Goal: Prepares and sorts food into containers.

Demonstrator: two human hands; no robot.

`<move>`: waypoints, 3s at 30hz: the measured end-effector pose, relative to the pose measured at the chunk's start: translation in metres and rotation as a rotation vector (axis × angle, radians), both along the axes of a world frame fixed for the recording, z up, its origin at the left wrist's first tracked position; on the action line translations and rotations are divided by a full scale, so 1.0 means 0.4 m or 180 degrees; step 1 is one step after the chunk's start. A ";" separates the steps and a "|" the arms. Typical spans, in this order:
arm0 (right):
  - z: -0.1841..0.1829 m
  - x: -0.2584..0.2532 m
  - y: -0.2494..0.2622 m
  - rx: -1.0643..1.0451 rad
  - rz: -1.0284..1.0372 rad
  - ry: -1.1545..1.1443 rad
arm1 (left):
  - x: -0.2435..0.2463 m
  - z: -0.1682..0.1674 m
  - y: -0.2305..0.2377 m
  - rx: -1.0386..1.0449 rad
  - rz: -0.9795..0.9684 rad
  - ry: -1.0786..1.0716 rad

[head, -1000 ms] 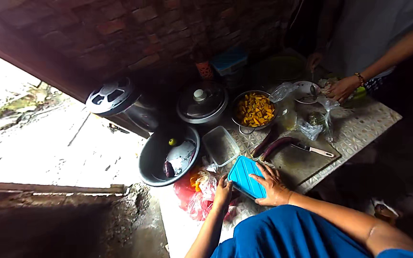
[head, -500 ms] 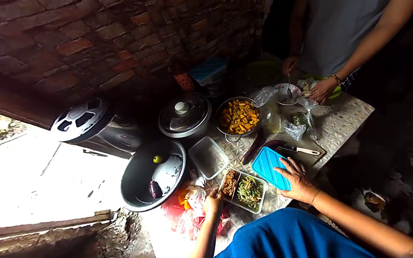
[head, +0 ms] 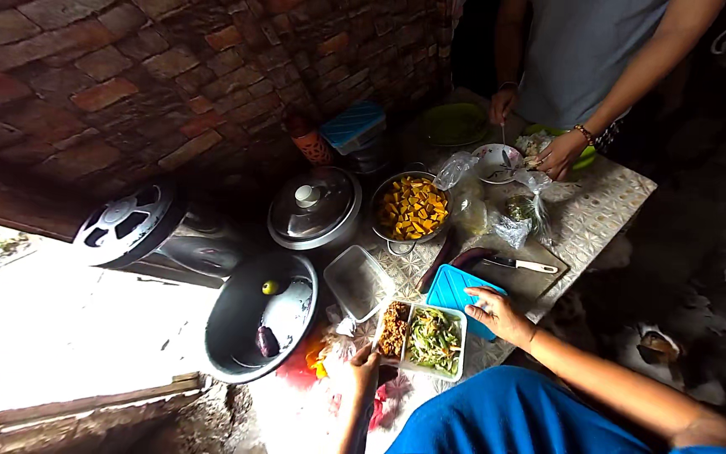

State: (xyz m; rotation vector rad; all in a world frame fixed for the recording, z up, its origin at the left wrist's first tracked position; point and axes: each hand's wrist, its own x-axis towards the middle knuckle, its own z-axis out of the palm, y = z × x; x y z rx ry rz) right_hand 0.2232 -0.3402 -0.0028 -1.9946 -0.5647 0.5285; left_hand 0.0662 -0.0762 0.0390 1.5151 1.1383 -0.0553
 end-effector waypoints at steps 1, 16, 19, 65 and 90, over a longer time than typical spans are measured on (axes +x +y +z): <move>0.022 -0.002 0.002 0.0191 0.0051 0.0557 | 0.016 0.015 -0.008 -0.0014 -0.0055 -0.0050; 0.057 0.103 -0.266 0.0522 -0.2130 0.0421 | 0.335 0.094 -0.223 -0.0841 -0.1813 -0.0594; 0.043 0.167 -0.377 0.0345 -0.2711 0.0335 | 0.339 0.054 -0.210 -0.0711 -0.2054 -0.0576; 0.297 0.509 -0.065 0.1040 -0.1122 -0.0307 | -0.055 -0.006 -0.001 -0.0550 0.0813 -0.1008; 0.082 0.373 0.171 -0.1110 -0.0160 -0.1367 | -0.166 0.003 0.015 -0.0467 0.1097 -0.1111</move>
